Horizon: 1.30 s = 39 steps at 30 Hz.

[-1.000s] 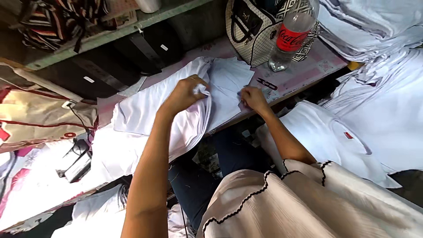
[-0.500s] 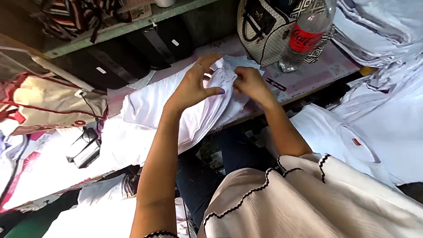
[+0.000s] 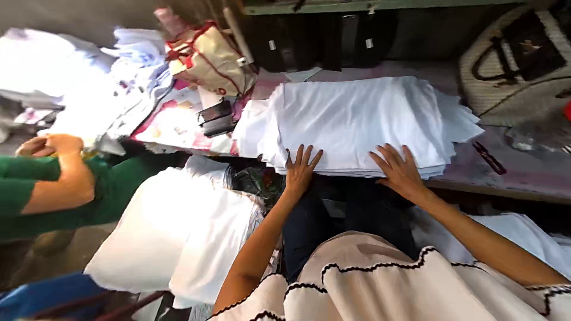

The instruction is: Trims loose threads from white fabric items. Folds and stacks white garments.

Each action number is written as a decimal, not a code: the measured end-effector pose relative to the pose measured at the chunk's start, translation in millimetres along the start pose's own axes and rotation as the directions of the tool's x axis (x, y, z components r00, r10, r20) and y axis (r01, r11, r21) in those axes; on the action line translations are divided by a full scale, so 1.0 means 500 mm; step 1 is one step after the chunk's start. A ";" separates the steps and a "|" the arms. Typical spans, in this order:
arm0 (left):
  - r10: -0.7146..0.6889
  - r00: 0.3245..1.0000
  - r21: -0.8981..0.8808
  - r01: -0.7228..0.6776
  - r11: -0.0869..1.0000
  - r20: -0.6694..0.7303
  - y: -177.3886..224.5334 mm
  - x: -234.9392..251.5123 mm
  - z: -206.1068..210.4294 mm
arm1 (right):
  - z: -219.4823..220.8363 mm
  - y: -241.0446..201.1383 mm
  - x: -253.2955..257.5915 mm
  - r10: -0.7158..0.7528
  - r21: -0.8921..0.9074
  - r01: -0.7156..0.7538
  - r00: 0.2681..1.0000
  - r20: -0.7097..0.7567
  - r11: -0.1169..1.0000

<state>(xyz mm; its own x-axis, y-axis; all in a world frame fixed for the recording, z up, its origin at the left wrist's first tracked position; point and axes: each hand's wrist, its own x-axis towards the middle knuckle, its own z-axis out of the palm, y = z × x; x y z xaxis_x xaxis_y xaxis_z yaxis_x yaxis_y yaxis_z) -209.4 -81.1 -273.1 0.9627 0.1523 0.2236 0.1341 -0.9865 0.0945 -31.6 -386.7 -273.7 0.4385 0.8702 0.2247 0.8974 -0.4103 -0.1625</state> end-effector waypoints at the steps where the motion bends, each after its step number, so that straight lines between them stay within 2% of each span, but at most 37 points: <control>1: -0.052 0.997 0.025 0.054 0.998 -0.054 -0.035 -0.019 0.003 | 0.004 0.019 -0.014 -0.056 -0.043 0.054 0.997 -0.051 0.998; 4: -0.220 0.959 -0.037 0.217 0.975 -0.178 -0.155 -0.074 0.007 | -0.006 0.089 -0.039 -0.211 -0.110 0.201 0.973 -0.091 0.973; 6: -0.381 0.918 -0.177 0.360 0.916 -0.107 -0.218 -0.124 -0.014 | -0.030 0.120 -0.035 -0.258 -0.097 0.253 0.965 -0.042 0.963; 7: -0.457 0.888 -0.245 0.434 0.867 -0.047 -0.239 -0.163 -0.028 | -0.043 0.125 -0.035 -0.246 -0.075 0.245 0.969 0.000 0.967; 8: -0.508 0.860 -0.278 0.477 0.834 -0.047 -0.252 -0.209 -0.040 | -0.062 0.123 -0.032 -0.200 -0.048 0.203 0.978 0.062 0.978; 10: -0.602 0.785 -0.275 0.552 0.787 -0.146 -0.267 -0.309 -0.056 | -0.127 0.084 0.001 -0.013 -0.032 0.022 0.961 0.276 0.999; 12: -0.711 0.672 -0.261 0.662 0.703 -0.208 -0.261 -0.423 -0.062 | -0.200 0.014 0.059 0.176 -0.109 -0.139 0.814 0.553 0.984; 13: -0.763 0.619 -0.247 0.722 0.646 -0.184 -0.253 -0.483 -0.058 | -0.221 -0.019 0.089 0.219 -0.158 -0.152 0.733 0.644 0.976; 14: -0.809 0.575 -0.239 0.774 0.586 -0.123 -0.245 -0.543 -0.049 | -0.227 -0.053 0.118 0.220 -0.186 -0.125 0.687 0.693 0.975; 15: -0.838 0.544 -0.241 0.810 0.534 -0.030 -0.234 -0.600 -0.035 | -0.224 -0.093 0.146 0.170 -0.170 -0.068 0.692 0.701 0.983; 16: -0.839 0.539 -0.247 0.824 0.509 0.070 -0.221 -0.649 -0.021 | -0.212 -0.138 0.174 0.072 -0.108 0.002 0.729 0.680 0.994; 18: -0.804 0.574 -0.259 0.809 0.528 0.154 -0.190 -0.702 -0.007 | -0.165 -0.244 0.234 -0.195 0.080 0.183 0.788 0.584 0.980; 19: -0.799 0.589 -0.270 0.795 0.544 0.125 -0.171 -0.710 -0.005 | -0.134 -0.303 0.265 -0.297 0.153 0.256 0.768 0.568 0.954; 21: -0.799 0.602 -0.289 0.763 0.578 -0.008 -0.135 -0.708 -0.011 | -0.061 -0.417 0.317 -0.441 0.249 0.367 0.681 0.585 0.897; 23: -0.812 0.567 -0.243 0.776 0.582 -0.136 -0.107 -0.717 -0.021 | 0.014 -0.529 0.353 -0.547 0.340 0.434 0.576 0.608 0.834; 24: -0.841 0.509 -0.214 0.814 0.539 -0.183 -0.094 -0.731 -0.029 | 0.052 -0.580 0.362 -0.601 0.394 0.457 0.541 0.588 0.797; 25: -0.885 0.407 -0.204 0.869 0.452 -0.227 -0.082 -0.752 -0.037 | 0.087 -0.628 0.366 -0.653 0.450 0.474 0.518 0.553 0.757; 26: -0.932 0.256 -0.226 0.922 0.315 -0.256 -0.069 -0.774 -0.048 | 0.117 -0.675 0.366 -0.704 0.504 0.491 0.497 0.507 0.710; 27: -0.958 0.076 -0.282 0.946 0.157 -0.276 -0.057 -0.796 -0.059 | 0.145 -0.719 0.361 -0.756 0.556 0.514 0.475 0.450 0.653; 28: -0.959 -0.100 -0.372 0.928 0.006 -0.265 -0.049 -0.816 -0.069 | 0.168 -0.762 0.350 -0.800 0.600 0.532 0.443 0.404 0.597; 29: -0.948 -0.249 -0.484 0.866 -0.126 -0.200 -0.045 -0.834 -0.072 | 0.190 -0.802 0.334 -0.837 0.635 0.549 0.401 0.371 0.544; 30: -0.936 -0.342 -0.591 0.773 -0.231 -0.081 -0.042 -0.849 -0.068 | 0.211 -0.837 0.314 -0.872 0.661 0.568 0.345 0.348 0.489; 31: -0.924 -0.380 -0.669 0.675 -0.311 0.046 -0.039 -0.862 -0.057 | 0.233 -0.866 0.290 -0.906 0.683 0.595 0.277 0.321 0.424; 32: -0.909 -0.388 -0.720 0.586 -0.372 0.154 -0.036 -0.872 -0.042 | 0.254 -0.891 0.265 -0.932 0.701 0.617 0.195 0.306 0.359; 34: -0.889 -0.389 -0.744 0.514 -0.427 0.241 -0.028 -0.873 -0.034 | 0.286 -0.927 0.215 -0.962 0.703 0.668 0.073 0.263 0.243; 35: -0.886 -0.400 -0.718 0.544 -0.434 0.233 -0.026 -0.867 -0.047 | 0.295 -0.938 0.196 -0.964 0.701 0.678 0.048 0.260 0.223; 37: -0.892 -0.415 -0.581 0.686 -0.437 0.181 -0.023 -0.844 -0.099 | 0.298 -0.954 0.175 -0.954 0.703 0.663 0.059 0.293 0.257; 39: -0.917 -0.377 -0.373 0.839 -0.397 0.128 -0.016 -0.819 -0.150 | 0.285 -0.973 0.171 -0.939 0.714 0.627 0.092 0.330 0.313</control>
<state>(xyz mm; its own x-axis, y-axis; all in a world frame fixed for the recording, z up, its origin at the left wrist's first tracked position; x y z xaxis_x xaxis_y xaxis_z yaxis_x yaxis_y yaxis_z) -622.1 -131.1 -292.6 -0.4554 0.8398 -0.2955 0.6669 0.5417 0.5117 -437.7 -73.8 -312.5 -0.8188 0.5558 -0.1442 0.5202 0.6119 -0.5958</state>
